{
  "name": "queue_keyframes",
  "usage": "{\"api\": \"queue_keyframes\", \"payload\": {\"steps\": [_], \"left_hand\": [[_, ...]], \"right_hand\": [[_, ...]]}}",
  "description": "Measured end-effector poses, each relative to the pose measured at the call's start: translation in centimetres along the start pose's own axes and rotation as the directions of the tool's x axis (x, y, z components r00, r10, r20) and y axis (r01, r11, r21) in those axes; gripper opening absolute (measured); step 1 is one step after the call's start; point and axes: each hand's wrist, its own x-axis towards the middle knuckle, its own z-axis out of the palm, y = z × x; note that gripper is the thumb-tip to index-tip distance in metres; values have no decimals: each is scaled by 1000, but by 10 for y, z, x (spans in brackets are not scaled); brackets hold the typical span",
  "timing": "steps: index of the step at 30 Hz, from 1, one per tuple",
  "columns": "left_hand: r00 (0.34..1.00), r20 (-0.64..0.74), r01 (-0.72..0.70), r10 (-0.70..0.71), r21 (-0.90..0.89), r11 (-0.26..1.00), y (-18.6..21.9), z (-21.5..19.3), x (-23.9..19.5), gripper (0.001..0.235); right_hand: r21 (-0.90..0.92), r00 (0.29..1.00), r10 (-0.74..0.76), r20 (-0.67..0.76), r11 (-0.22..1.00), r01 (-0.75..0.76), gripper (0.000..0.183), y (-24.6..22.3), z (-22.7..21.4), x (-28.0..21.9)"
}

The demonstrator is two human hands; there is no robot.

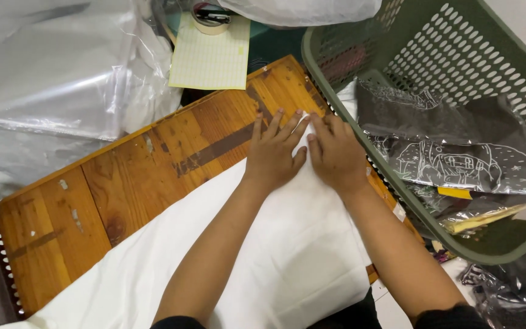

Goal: The person folds a white garment on a wooden table, smoothing and aligning the fabric with both hands. The garment is folded multiple times and placed into a plastic bag.

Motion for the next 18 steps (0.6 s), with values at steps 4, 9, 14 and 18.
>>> {"api": "queue_keyframes", "payload": {"steps": [4,9,14,18], "left_hand": [[993,-117,-26,32,52,998,-3,9,-1,48],[1000,13,-13,13,12,1000,-6,1,2,54],[1000,-6,-18,17,-327,945,-10,-20,2,52],[959,-267,-162,98,-229,960,-13,-13,1,47]], "right_hand": [[-188,987,-120,104,972,138,30,0,3,-3],[6,982,-121,147,993,122,33,9,-16,1],[576,948,35,318,787,-222,48,-7,-129,-14],[410,976,150,157,889,-203,51,-12,-154,-67]]}}
